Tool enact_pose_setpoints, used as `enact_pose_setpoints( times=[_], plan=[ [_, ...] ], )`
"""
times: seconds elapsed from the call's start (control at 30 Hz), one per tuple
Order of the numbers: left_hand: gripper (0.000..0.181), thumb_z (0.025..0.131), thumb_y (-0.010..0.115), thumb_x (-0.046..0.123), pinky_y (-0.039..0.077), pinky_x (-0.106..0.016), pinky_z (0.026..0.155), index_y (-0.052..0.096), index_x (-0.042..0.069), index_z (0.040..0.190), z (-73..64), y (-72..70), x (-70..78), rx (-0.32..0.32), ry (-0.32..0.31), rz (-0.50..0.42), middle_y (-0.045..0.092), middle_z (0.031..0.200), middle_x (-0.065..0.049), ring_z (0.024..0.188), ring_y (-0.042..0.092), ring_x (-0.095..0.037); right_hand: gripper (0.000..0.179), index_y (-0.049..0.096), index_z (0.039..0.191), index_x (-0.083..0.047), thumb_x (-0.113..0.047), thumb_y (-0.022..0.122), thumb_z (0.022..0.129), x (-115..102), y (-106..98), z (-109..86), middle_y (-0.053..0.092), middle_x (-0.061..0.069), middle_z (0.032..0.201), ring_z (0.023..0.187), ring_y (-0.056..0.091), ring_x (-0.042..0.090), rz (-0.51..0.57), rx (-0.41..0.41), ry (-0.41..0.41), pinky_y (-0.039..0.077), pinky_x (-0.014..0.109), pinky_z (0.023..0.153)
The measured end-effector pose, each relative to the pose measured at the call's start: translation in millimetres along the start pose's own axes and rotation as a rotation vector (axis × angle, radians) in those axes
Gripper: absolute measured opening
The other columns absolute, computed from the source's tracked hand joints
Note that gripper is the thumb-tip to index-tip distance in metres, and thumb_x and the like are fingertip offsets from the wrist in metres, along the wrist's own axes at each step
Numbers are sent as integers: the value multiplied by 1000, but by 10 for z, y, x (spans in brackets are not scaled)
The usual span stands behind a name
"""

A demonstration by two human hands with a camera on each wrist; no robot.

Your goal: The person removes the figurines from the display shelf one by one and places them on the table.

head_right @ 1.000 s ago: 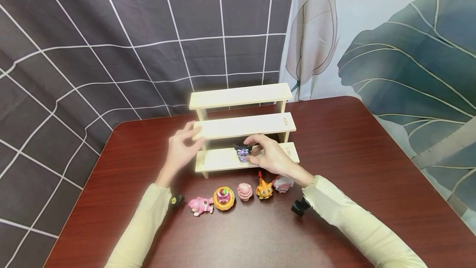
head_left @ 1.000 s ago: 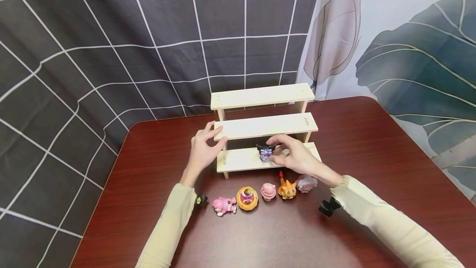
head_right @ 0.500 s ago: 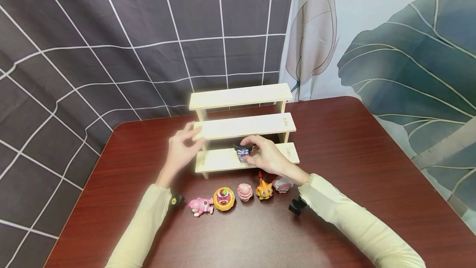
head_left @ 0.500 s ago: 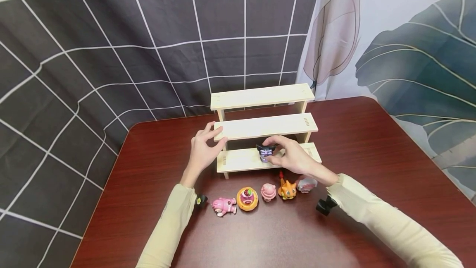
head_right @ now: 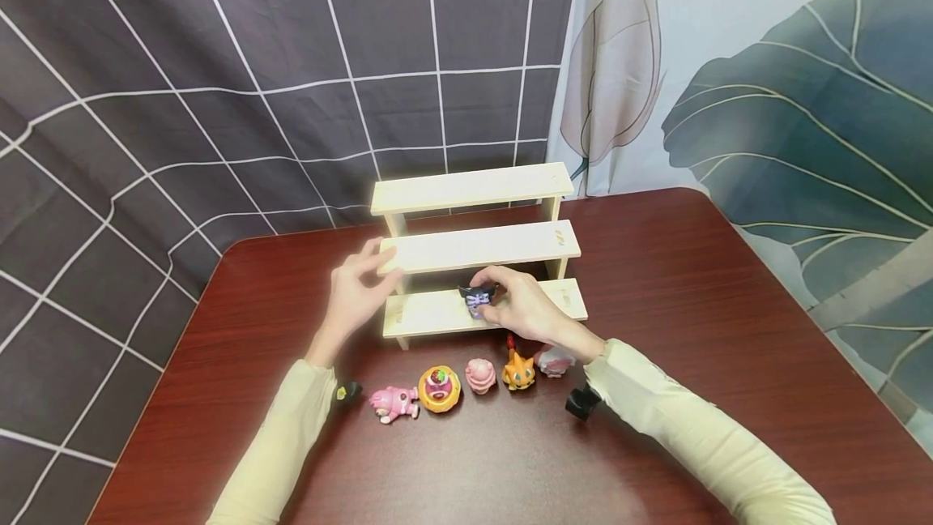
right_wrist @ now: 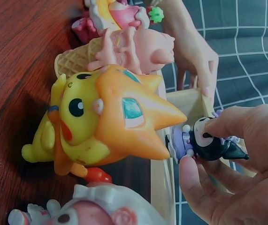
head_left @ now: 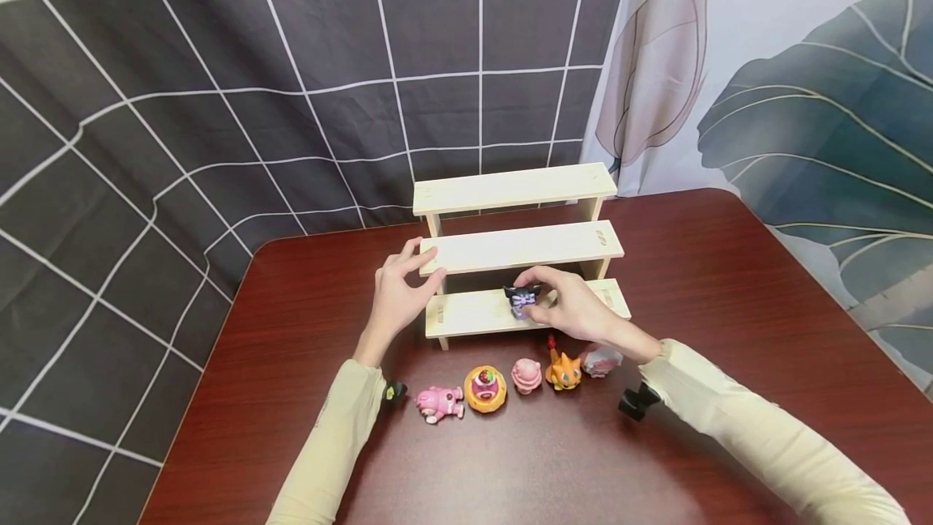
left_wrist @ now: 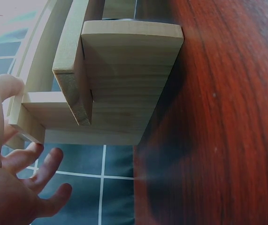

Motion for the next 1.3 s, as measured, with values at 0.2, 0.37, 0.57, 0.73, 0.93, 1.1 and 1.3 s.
enact_pose_setpoints(
  times=[0.2,0.37,0.57,0.73,0.93,1.1,1.3],
  plan=[
    [36,86,79,19,40,-53,87,75,9,120,-5,4,-13,-10,-23,-5,60,137,-14,107,58,-38,35,65,113,-4,6,73,80,7,-66,-42,68,9,106,79,63,18,4,-1,6,49,26,61],
    [37,86,79,21,40,-53,87,74,9,120,-2,6,-20,-9,-17,-5,59,138,-13,107,58,-37,35,65,113,-4,6,73,80,8,-133,-98,67,10,105,76,61,16,13,7,-1,49,26,57],
    [37,85,80,20,39,-53,87,74,8,120,-6,13,-18,-1,-12,-4,60,137,-13,106,58,-37,35,64,113,-3,9,72,81,27,-203,-175,65,12,107,69,60,15,33,-9,24,49,26,57],
    [37,86,80,21,39,-54,88,74,8,120,-6,17,-24,-9,-18,-5,59,138,-13,107,58,-37,36,63,114,-2,10,72,81,38,-255,-235,64,14,107,64,60,14,40,-24,33,52,29,58],
    [37,86,79,21,39,-54,88,74,9,120,-2,15,-23,-10,-25,-5,59,138,-13,107,58,-38,37,63,114,-4,11,72,81,46,-341,-325,65,11,103,69,62,15,46,-25,36,52,31,57],
    [37,85,80,20,39,-55,89,74,8,120,0,13,-16,-5,-13,2,59,138,-13,106,58,-38,38,63,114,-3,12,72,81,65,-407,-412,65,11,105,70,62,15,55,-11,28,53,30,58],
    [37,86,80,19,39,-54,89,74,8,120,-6,12,-28,-10,-30,-5,59,138,-13,107,58,-38,41,64,113,-5,14,74,78,76,-488,-505,66,8,102,69,62,14,29,16,11,53,32,57]
  ],
)
Point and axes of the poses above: each hand's wrist, its own z-axis towards the middle knuckle, its own y-axis out of the palm, x = y × z, the point moved 4 cm from there along z, towards the middle knuckle
